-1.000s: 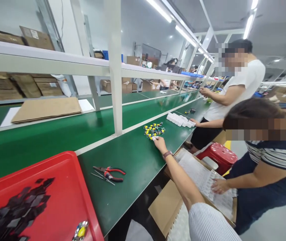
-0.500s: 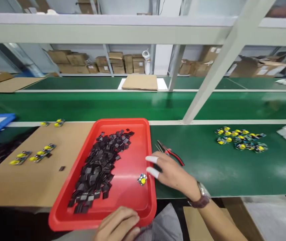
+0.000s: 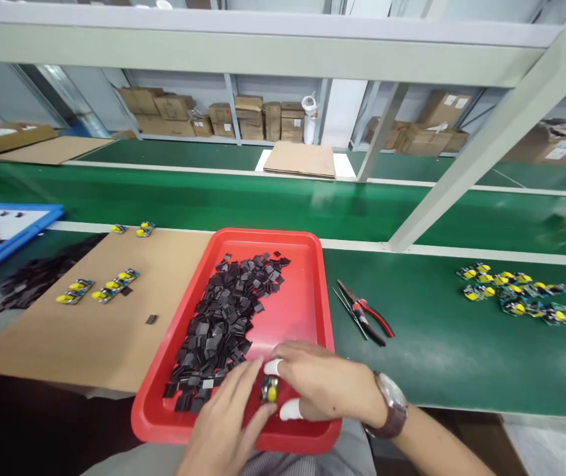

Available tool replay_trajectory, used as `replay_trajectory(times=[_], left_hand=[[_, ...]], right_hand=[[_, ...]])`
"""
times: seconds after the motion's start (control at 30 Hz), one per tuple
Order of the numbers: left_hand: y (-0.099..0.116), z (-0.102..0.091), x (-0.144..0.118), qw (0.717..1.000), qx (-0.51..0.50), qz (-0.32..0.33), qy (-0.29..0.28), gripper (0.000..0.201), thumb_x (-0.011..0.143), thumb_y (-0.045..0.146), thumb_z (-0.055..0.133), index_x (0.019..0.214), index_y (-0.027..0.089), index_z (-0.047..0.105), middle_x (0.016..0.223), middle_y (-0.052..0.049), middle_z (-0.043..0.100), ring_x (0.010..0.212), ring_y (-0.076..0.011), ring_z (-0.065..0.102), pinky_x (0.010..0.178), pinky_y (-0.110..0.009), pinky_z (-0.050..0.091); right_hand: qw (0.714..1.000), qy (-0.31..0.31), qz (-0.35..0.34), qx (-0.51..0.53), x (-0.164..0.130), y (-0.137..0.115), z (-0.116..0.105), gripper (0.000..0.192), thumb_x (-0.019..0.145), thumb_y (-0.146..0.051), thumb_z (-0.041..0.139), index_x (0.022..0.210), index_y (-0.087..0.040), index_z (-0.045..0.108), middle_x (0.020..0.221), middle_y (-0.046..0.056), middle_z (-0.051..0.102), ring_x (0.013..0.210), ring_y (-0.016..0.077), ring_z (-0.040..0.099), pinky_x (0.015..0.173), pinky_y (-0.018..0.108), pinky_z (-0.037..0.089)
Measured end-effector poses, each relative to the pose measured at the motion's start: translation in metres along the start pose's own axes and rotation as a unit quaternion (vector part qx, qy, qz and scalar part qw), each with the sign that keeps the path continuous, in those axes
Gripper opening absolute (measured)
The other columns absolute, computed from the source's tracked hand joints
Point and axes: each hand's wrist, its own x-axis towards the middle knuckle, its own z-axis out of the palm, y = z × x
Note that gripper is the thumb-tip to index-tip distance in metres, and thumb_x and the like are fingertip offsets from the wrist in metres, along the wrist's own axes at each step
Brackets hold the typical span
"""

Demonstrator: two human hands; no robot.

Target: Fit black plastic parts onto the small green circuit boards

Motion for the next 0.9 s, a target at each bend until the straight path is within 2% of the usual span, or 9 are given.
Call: replay_trajectory(times=[0.1, 0.23, 0.33, 0.47, 0.6, 0.67, 0.73, 0.83, 0.9], left_hand=[[0.005, 0.007, 0.015, 0.997, 0.032, 0.01, -0.076, 0.045, 0.088, 0.025, 0.074, 0.132, 0.023, 0.065, 0.116, -0.008, 0.076, 0.102, -0.0309, 0.074, 0.073, -0.038, 0.065], [0.008, 0.015, 0.019, 0.994, 0.014, 0.01, -0.104, 0.035, 0.078, 0.024, 0.084, 0.111, 0.022, 0.073, 0.105, -0.005, 0.075, 0.096, -0.0293, 0.072, 0.074, -0.037, 0.063], [0.003, 0.023, 0.017, 0.994, -0.01, 0.008, -0.109, 0.033, 0.068, 0.019, 0.091, 0.096, 0.022, 0.074, 0.1, -0.003, 0.074, 0.093, -0.0275, 0.071, 0.073, -0.034, 0.061], [-0.006, 0.028, 0.017, 0.994, -0.035, 0.032, -0.101, 0.031, 0.068, 0.011, 0.088, 0.092, 0.022, 0.073, 0.096, -0.002, 0.074, 0.091, -0.026, 0.07, 0.076, -0.034, 0.06], [-0.009, 0.017, 0.019, 0.989, -0.12, 0.041, -0.073, 0.024, 0.08, 0.012, 0.079, 0.1, 0.022, 0.073, 0.099, -0.004, 0.076, 0.094, -0.0254, 0.069, 0.082, -0.034, 0.06], [-0.007, 0.007, 0.019, 0.976, -0.215, -0.01, -0.036, 0.019, 0.089, 0.019, 0.073, 0.107, 0.024, 0.074, 0.108, -0.006, 0.076, 0.098, -0.0239, 0.071, 0.088, -0.034, 0.06], [-0.004, -0.003, 0.019, 0.931, -0.345, -0.119, 0.009, 0.022, 0.094, 0.03, 0.069, 0.115, 0.024, 0.074, 0.117, -0.008, 0.075, 0.101, -0.023, 0.073, 0.09, -0.033, 0.06], [0.001, -0.015, 0.022, 0.793, -0.547, -0.267, 0.036, 0.035, 0.096, 0.041, 0.067, 0.122, 0.019, 0.073, 0.113, -0.012, 0.077, 0.099, -0.0249, 0.076, 0.087, -0.035, 0.063], [0.006, -0.02, 0.026, 0.706, -0.64, -0.301, 0.033, 0.037, 0.095, 0.042, 0.069, 0.122, 0.016, 0.073, 0.105, -0.014, 0.079, 0.098, -0.026, 0.077, 0.087, -0.036, 0.063]], right_hand=[[0.995, 0.065, 0.071, -0.022, 0.015, 0.017, -0.022, 0.028, 0.099, -0.025, 0.062, 0.125, -0.017, 0.066, 0.124, 0.015, 0.068, 0.113, 0.0288, 0.065, 0.098, 0.043, 0.053], [0.978, 0.122, 0.151, -0.075, 0.052, 0.058, -0.031, 0.023, 0.102, -0.019, 0.054, 0.115, -0.014, 0.072, 0.106, 0.015, 0.07, 0.096, 0.0287, 0.067, 0.09, 0.044, 0.053], [0.978, 0.13, 0.149, -0.066, 0.078, 0.083, -0.018, 0.02, 0.099, -0.017, 0.058, 0.111, -0.015, 0.074, 0.1, 0.013, 0.071, 0.091, 0.0257, 0.066, 0.086, 0.037, 0.053], [0.976, 0.146, 0.156, -0.03, 0.095, 0.1, -0.003, 0.012, 0.092, -0.015, 0.066, 0.099, -0.016, 0.076, 0.096, 0.01, 0.071, 0.083, 0.0229, 0.065, 0.081, 0.035, 0.053], [0.967, 0.181, 0.176, 0.041, 0.088, 0.102, -0.005, 0.004, 0.085, -0.016, 0.074, 0.089, -0.017, 0.074, 0.091, 0.008, 0.073, 0.08, 0.0224, 0.068, 0.078, 0.036, 0.057], [0.957, 0.202, 0.184, 0.093, 0.074, 0.094, -0.005, 0.006, 0.088, -0.02, 0.072, 0.094, -0.017, 0.074, 0.089, 0.008, 0.076, 0.08, 0.0226, 0.072, 0.078, 0.036, 0.059], [0.947, 0.22, 0.186, 0.142, 0.055, 0.078, -0.002, 0.018, 0.093, -0.025, 0.069, 0.108, -0.017, 0.073, 0.097, 0.009, 0.079, 0.086, 0.0228, 0.075, 0.081, 0.036, 0.062], [0.924, 0.24, 0.172, 0.245, 0.024, 0.042, 0.005, 0.026, 0.096, -0.032, 0.067, 0.118, -0.021, 0.073, 0.113, 0.009, 0.079, 0.1, 0.0225, 0.076, 0.091, 0.038, 0.062], [0.895, 0.256, 0.151, 0.332, 0.005, 0.016, 0.008, 0.018, 0.095, -0.03, 0.069, 0.109, -0.023, 0.076, 0.107, 0.006, 0.08, 0.097, 0.0209, 0.077, 0.089, 0.036, 0.063]])
